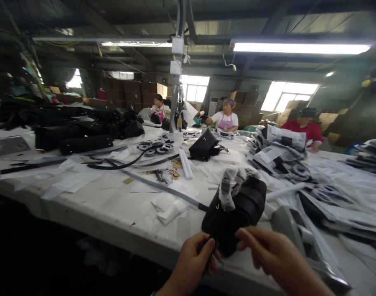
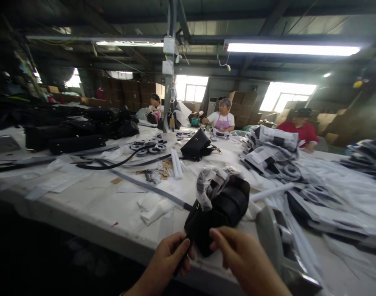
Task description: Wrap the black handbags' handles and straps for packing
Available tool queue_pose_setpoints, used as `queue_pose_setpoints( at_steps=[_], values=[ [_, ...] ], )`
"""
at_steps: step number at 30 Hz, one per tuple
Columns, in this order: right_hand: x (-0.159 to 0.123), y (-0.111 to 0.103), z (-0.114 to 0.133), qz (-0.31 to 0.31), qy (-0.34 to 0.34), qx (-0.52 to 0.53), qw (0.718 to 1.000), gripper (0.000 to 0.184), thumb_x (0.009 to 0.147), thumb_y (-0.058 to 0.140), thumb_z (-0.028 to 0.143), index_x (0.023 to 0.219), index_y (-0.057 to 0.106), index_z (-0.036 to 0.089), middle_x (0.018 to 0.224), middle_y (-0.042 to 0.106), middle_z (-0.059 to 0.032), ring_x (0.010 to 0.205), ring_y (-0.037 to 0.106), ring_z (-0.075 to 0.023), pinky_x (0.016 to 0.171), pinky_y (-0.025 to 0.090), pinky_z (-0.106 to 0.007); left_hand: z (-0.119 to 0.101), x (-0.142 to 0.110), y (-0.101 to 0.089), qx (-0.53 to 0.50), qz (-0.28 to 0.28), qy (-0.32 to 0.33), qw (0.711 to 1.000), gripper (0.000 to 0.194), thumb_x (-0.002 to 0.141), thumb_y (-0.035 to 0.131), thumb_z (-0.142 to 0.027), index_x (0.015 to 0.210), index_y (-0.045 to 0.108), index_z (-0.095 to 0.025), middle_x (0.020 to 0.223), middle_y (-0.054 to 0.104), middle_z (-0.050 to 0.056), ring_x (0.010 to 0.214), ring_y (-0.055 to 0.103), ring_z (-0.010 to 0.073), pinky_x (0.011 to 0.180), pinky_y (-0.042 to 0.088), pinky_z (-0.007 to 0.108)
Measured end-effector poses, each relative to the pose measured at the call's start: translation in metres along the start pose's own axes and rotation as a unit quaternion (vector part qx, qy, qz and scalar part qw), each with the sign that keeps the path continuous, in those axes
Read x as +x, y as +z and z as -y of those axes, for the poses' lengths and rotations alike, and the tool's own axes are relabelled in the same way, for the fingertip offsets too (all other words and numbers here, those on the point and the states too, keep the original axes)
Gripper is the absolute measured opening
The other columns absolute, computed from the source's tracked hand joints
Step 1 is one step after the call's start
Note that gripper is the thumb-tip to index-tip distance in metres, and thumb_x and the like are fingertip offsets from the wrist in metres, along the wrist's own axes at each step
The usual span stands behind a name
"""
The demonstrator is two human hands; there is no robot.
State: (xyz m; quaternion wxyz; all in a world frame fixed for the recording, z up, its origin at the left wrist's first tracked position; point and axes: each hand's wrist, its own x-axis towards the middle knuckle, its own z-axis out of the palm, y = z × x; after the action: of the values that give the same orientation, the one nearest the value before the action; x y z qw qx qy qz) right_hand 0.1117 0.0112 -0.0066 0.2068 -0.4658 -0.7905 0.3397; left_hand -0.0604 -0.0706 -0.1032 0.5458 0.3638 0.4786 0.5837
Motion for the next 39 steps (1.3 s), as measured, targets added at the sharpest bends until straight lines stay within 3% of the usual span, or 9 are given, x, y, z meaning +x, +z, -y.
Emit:
queue_pose_setpoints(
  at_steps=[4, 8, 11, 14, 17, 21, 28, 32, 39],
  values=[
    [0.0, 0.069, -0.015, 0.068, 0.035, 0.246, 0.966, 0.052, 0.072, 0.066, 0.067, 0.089, 0.076, 0.019, 0.065, 0.067, -0.0023, 0.05, 0.053, -0.0155, 0.047, 0.04, -0.025, 0.0, -0.013, 0.008, -0.007, 0.006, -0.02, 1.0, 0.05, 0.082, 0.058, -0.063, 0.08, 0.059, -0.014, 0.064, 0.062, 0.002, 0.045, 0.054, 0.0104, 0.045, 0.04, 0.022],
    [0.012, 0.076, -0.013, 0.053, 0.067, 0.341, 0.936, 0.047, 0.072, 0.071, 0.062, 0.082, 0.076, 0.016, 0.061, 0.062, -0.0013, 0.051, 0.049, -0.012, 0.048, 0.036, -0.023, -0.008, -0.017, -0.003, 0.09, 0.039, 0.012, 0.995, 0.046, 0.09, 0.05, -0.057, 0.08, 0.066, -0.014, 0.069, 0.067, 0.005, 0.058, 0.062, 0.015, 0.056, 0.047, 0.025],
    [0.011, 0.058, -0.014, 0.039, 0.075, 0.341, 0.936, 0.043, 0.069, 0.076, 0.058, 0.074, 0.076, 0.016, 0.064, 0.065, -0.0031, 0.052, 0.043, -0.0095, 0.047, 0.031, -0.021, -0.027, -0.002, -0.046, 0.297, -0.037, 0.078, 0.951, 0.04, 0.095, 0.046, -0.047, 0.087, 0.072, -0.018, 0.079, 0.073, 0.005, 0.074, 0.067, 0.0175, 0.068, 0.049, 0.025],
    [0.004, 0.048, -0.015, 0.05, 0.109, 0.358, 0.926, 0.047, 0.064, 0.077, 0.062, 0.079, 0.079, 0.018, 0.07, 0.071, -0.0068, 0.048, 0.039, -0.0085, 0.043, 0.027, -0.021, -0.048, 0.028, -0.109, 0.486, -0.234, 0.098, 0.836, 0.025, 0.093, 0.05, -0.031, 0.104, 0.069, -0.02, 0.105, 0.072, 0.006, 0.095, 0.066, 0.0193, 0.08, 0.048, 0.025],
    [-0.002, 0.051, -0.015, 0.039, 0.121, 0.374, 0.919, 0.047, 0.062, 0.078, 0.062, 0.08, 0.08, 0.019, 0.073, 0.073, -0.0077, 0.046, 0.037, -0.0072, 0.042, 0.027, -0.021, -0.057, 0.059, -0.163, 0.537, -0.276, 0.064, 0.795, 0.022, 0.086, 0.057, -0.024, 0.102, 0.069, -0.015, 0.107, 0.07, 0.012, 0.102, 0.062, 0.0249, 0.086, 0.044, 0.031],
    [-0.003, 0.059, -0.014, 0.036, 0.125, 0.373, 0.919, 0.049, 0.06, 0.079, 0.063, 0.08, 0.08, 0.019, 0.074, 0.073, -0.0078, 0.045, 0.039, -0.0068, 0.043, 0.028, -0.021, -0.054, 0.084, -0.197, 0.575, -0.264, 0.019, 0.774, 0.021, 0.08, 0.066, -0.032, 0.092, 0.071, -0.015, 0.09, 0.072, 0.008, 0.087, 0.064, 0.0228, 0.073, 0.043, 0.028],
    [-0.002, 0.063, -0.022, 0.053, 0.107, 0.356, 0.927, 0.05, 0.064, 0.076, 0.064, 0.083, 0.08, 0.019, 0.075, 0.074, -0.0082, 0.046, 0.042, -0.0072, 0.043, 0.029, -0.021, -0.063, 0.086, -0.21, 0.614, -0.212, 0.003, 0.76, 0.027, 0.085, 0.058, -0.035, 0.07, 0.07, -0.017, 0.071, 0.071, 0.003, 0.072, 0.064, 0.0198, 0.062, 0.037, 0.025],
    [0.0, 0.066, -0.026, 0.061, 0.101, 0.359, 0.926, 0.048, 0.067, 0.075, 0.064, 0.077, 0.079, 0.016, 0.069, 0.072, -0.0081, 0.043, 0.038, -0.0057, 0.042, 0.025, -0.021, -0.076, 0.073, -0.203, 0.638, -0.231, 0.019, 0.735, 0.025, 0.086, 0.056, -0.029, 0.071, 0.074, -0.019, 0.078, 0.074, 0.009, 0.082, 0.066, 0.0241, 0.068, 0.038, 0.027],
    [0.0, 0.076, -0.028, 0.059, 0.113, 0.484, 0.866, 0.044, 0.066, 0.08, 0.056, 0.087, 0.08, 0.017, 0.083, 0.073, -0.0081, 0.049, 0.034, -0.0036, 0.045, 0.023, -0.019, -0.092, 0.036, -0.19, 0.601, -0.283, 0.092, 0.742, 0.025, 0.085, 0.057, -0.035, 0.087, 0.077, -0.021, 0.1, 0.076, 0.009, 0.099, 0.066, 0.0275, 0.084, 0.044, 0.031]
  ],
)
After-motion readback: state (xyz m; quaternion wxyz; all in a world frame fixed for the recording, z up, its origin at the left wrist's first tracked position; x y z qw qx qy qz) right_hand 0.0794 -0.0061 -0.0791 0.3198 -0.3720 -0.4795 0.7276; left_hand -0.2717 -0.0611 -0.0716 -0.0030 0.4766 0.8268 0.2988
